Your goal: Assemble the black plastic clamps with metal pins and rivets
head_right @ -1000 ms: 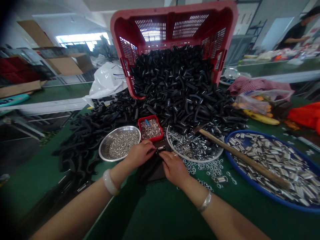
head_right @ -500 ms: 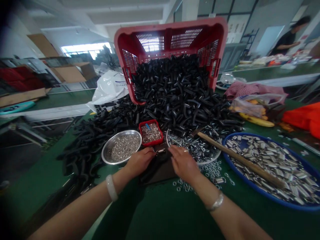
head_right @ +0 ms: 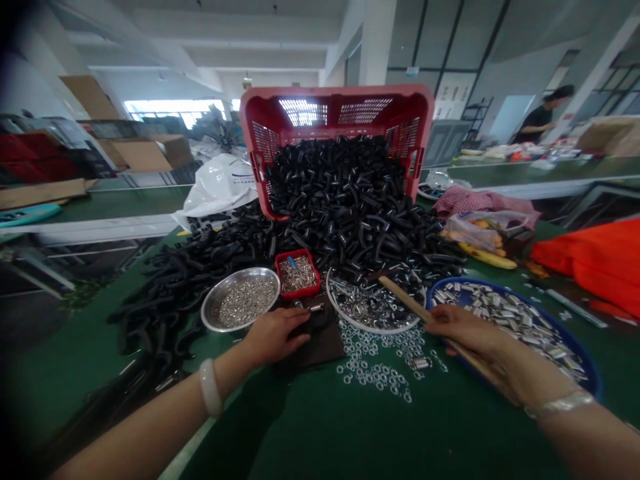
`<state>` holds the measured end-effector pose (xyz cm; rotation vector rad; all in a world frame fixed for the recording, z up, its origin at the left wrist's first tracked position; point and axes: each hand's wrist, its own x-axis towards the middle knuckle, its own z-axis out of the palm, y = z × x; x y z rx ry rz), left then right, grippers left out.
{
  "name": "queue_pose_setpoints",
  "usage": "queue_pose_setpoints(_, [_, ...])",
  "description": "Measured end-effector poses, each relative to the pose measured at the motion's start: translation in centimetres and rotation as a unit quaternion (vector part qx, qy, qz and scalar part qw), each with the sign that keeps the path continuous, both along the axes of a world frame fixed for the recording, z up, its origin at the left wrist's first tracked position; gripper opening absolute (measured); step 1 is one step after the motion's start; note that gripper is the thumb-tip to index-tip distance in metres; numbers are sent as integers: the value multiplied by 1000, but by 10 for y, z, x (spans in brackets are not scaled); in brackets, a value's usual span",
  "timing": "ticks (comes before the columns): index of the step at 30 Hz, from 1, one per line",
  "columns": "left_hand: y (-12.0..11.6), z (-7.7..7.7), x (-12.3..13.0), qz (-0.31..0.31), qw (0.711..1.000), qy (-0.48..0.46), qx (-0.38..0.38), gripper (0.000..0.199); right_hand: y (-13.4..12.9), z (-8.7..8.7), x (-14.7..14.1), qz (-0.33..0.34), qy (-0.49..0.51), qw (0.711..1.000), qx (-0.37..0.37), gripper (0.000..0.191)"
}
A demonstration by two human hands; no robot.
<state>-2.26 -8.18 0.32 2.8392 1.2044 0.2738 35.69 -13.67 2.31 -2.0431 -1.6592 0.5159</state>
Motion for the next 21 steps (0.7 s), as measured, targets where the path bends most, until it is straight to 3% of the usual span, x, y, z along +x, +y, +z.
queue_pose_setpoints(3, [-12, 1, 4, 47, 998, 25, -11, 56, -19, 2, -26, 44, 179, 975, -125, 34])
queue_pose_setpoints(5, [-17, -1, 9, 80, 996, 41, -29, 57, -34, 2, -48, 42, 182, 978, -94, 43])
queue_pose_setpoints(7, [-20, -3, 13, 97, 993, 52, -44, 55, -47, -1, -68, 66, 106, 992, -35, 47])
queue_pose_setpoints(9, [-20, -4, 15, 101, 992, 60, -54, 55, -54, -5, -84, 103, -35, 993, 38, 47])
queue_pose_setpoints(11, [-19, -4, 16, 101, 991, 62, -57, 56, -55, -8, -93, 134, -179, 970, 94, 48])
queue_pose_setpoints(13, [-18, -3, 14, 101, 991, 59, -58, 56, -53, -8, -96, 150, -262, 945, 121, 49])
queue_pose_setpoints(16, [-17, -2, 12, 100, 992, 52, -61, 56, -51, 1, -97, 164, -295, 929, 154, 49])
queue_pose_setpoints(21, [-16, -2, 9, 91, 993, 34, -68, 56, -53, 9, -103, 126, -286, 915, 253, 54])
